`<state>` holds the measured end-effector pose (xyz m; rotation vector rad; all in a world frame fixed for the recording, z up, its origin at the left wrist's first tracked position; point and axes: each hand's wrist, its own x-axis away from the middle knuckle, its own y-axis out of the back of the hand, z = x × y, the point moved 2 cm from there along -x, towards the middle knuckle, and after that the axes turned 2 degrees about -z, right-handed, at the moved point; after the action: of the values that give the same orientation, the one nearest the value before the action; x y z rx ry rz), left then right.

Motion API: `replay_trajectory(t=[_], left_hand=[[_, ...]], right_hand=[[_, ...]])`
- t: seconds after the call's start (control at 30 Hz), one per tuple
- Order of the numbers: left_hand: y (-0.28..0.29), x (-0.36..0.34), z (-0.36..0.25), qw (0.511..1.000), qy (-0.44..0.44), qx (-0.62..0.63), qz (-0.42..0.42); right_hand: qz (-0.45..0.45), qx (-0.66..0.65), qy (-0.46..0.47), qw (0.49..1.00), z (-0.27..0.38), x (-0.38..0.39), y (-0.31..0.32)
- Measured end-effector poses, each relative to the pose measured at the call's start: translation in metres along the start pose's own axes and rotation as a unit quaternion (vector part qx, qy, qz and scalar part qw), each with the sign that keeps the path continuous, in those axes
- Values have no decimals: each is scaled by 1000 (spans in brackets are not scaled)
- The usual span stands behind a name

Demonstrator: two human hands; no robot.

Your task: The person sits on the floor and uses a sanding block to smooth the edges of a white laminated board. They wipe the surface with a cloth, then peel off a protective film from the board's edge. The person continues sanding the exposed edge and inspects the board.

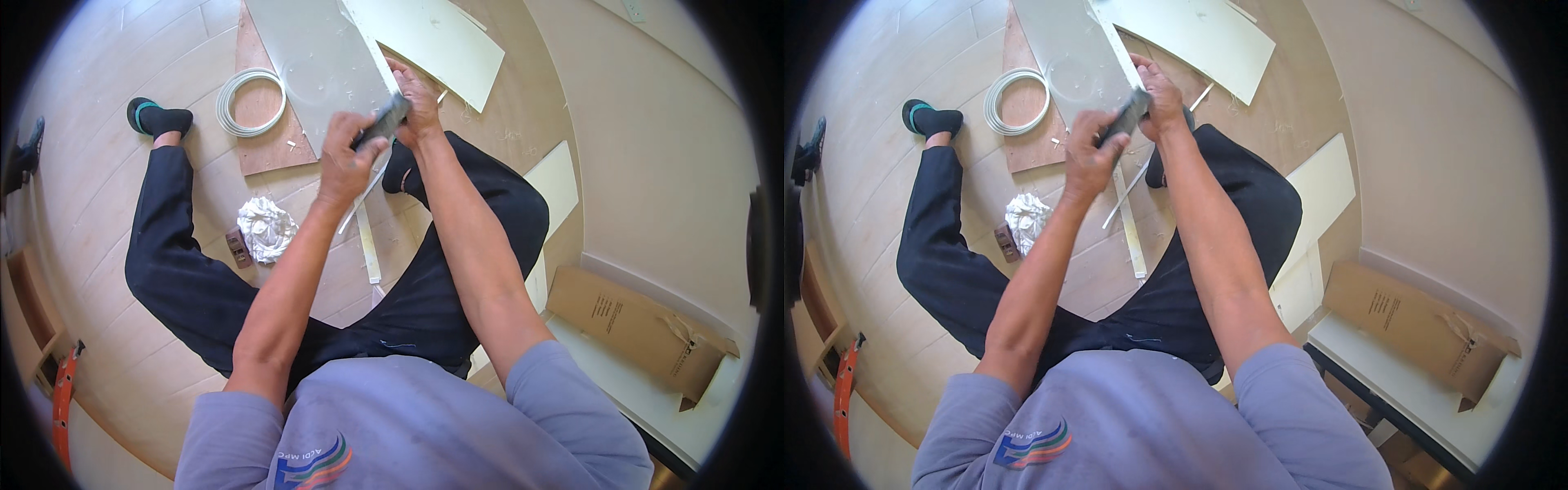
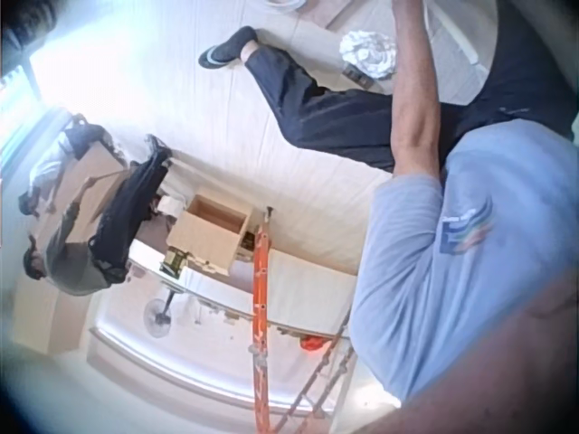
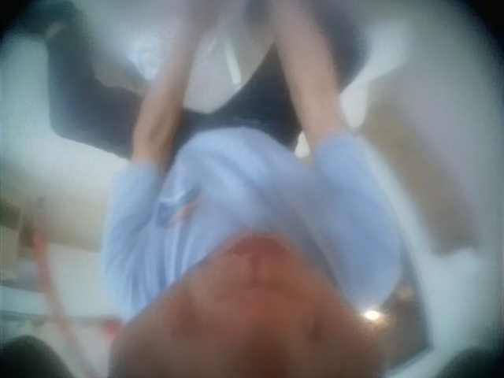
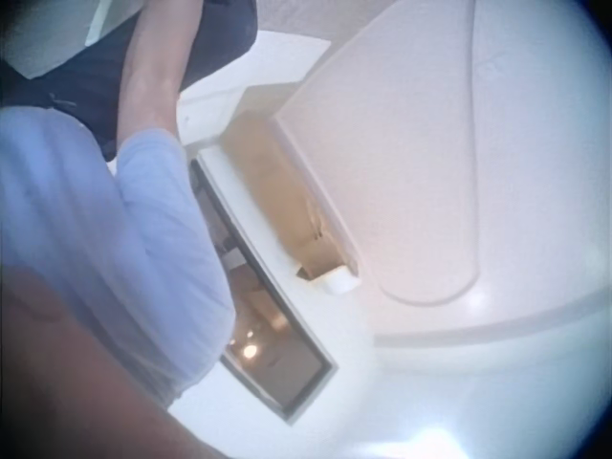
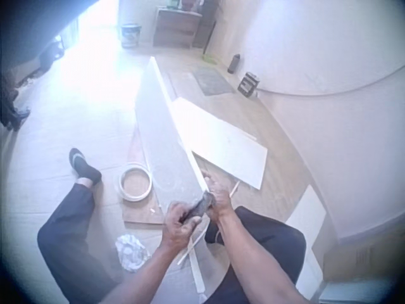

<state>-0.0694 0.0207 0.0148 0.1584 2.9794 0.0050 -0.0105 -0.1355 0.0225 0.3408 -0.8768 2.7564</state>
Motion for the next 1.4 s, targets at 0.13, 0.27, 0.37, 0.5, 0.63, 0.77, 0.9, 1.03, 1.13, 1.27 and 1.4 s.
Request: replay_trajectory(t=[0.13,0.27,0.37,0.5,0.63,0.77,0.9,1.03,1.13,1.27,1.4], left_hand=[[14,-81,-34,988,-111,-64,-86],[-5,-129,-24,972,-167,-62,-150],[-17,-105,-14,975,-162,-67,-139],[-14,-37,8,994,-60,3,-89],[5,-52,11,997,19,44,-65],[12,-134,16,989,-26,33,-139],[-5,-123,18,988,-12,33,-152],[-20,-52,19,991,-104,38,-73],[-13,-55,10,996,-72,38,-45],[14,-139,13,988,-70,0,-135],[-6,-145,18,987,-106,1,-123]], right_hand=[[4,49,-4,999,-4,0,-6],[-9,52,-4,999,0,0,-15],[5,19,-5,1000,-6,-2,-8],[-14,52,-1,999,1,0,-8],[-6,120,31,992,4,3,-12],[13,195,66,979,7,2,-25],[-2,184,56,981,7,-2,-19],[55,126,30,990,11,1,-5],[66,110,80,988,4,3,7],[18,147,43,988,6,-1,-8],[25,113,33,993,3,-9,-1]])
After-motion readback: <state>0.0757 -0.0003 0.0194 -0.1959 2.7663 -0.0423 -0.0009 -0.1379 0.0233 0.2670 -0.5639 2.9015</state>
